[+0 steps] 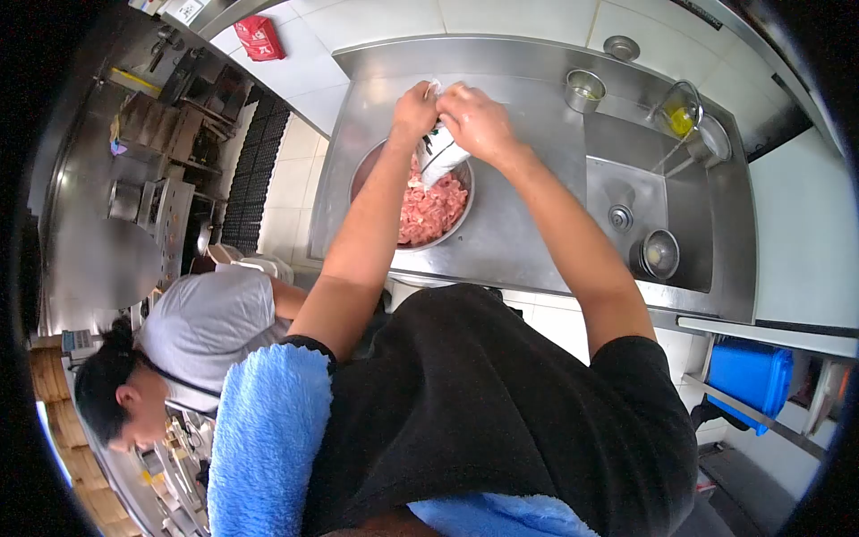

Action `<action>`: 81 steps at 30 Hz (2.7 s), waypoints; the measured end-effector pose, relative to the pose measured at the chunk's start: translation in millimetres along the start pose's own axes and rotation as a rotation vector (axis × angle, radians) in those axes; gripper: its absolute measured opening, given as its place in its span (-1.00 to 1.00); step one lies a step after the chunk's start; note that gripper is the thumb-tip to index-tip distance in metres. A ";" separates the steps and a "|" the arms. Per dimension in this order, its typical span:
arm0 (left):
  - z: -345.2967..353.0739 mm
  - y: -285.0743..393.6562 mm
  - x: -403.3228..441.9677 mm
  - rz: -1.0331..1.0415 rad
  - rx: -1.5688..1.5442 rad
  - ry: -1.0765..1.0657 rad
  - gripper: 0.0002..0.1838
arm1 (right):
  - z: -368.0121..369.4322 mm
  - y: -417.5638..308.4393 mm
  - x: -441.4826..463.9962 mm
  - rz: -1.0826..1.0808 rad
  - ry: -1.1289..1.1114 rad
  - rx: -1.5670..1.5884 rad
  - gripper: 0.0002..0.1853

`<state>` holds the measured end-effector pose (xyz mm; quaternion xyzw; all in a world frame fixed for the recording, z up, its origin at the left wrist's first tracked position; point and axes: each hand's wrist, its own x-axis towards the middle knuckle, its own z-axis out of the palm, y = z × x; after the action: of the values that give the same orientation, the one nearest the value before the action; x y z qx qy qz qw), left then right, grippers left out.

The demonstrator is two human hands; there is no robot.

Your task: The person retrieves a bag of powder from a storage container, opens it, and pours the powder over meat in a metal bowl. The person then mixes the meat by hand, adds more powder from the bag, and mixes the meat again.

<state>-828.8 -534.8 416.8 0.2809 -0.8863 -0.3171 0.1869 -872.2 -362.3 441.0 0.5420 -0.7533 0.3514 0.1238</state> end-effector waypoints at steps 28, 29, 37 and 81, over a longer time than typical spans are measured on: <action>-24.3 -19.8 28.3 -0.103 -0.176 0.023 -0.58 | -16.6 -13.7 23.3 -0.101 -0.395 0.103 -0.69; -25.6 -19.3 26.8 -0.131 -0.244 0.007 -0.58 | -18.6 -12.0 24.3 -0.139 -0.384 0.100 -0.69; 1.4 -42.0 40.1 -0.362 -1.015 0.049 -0.55 | -24.1 -21.3 38.1 -0.246 0.113 0.038 -0.57; -22.2 -6.1 -3.7 -0.114 -0.736 0.630 -0.77 | 11.6 -16.4 23.8 0.375 0.647 0.400 -0.70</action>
<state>-812.3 -546.6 428.4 0.3267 -0.5987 -0.5188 0.5154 -864.3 -390.0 452.7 0.2707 -0.6781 0.6592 0.1801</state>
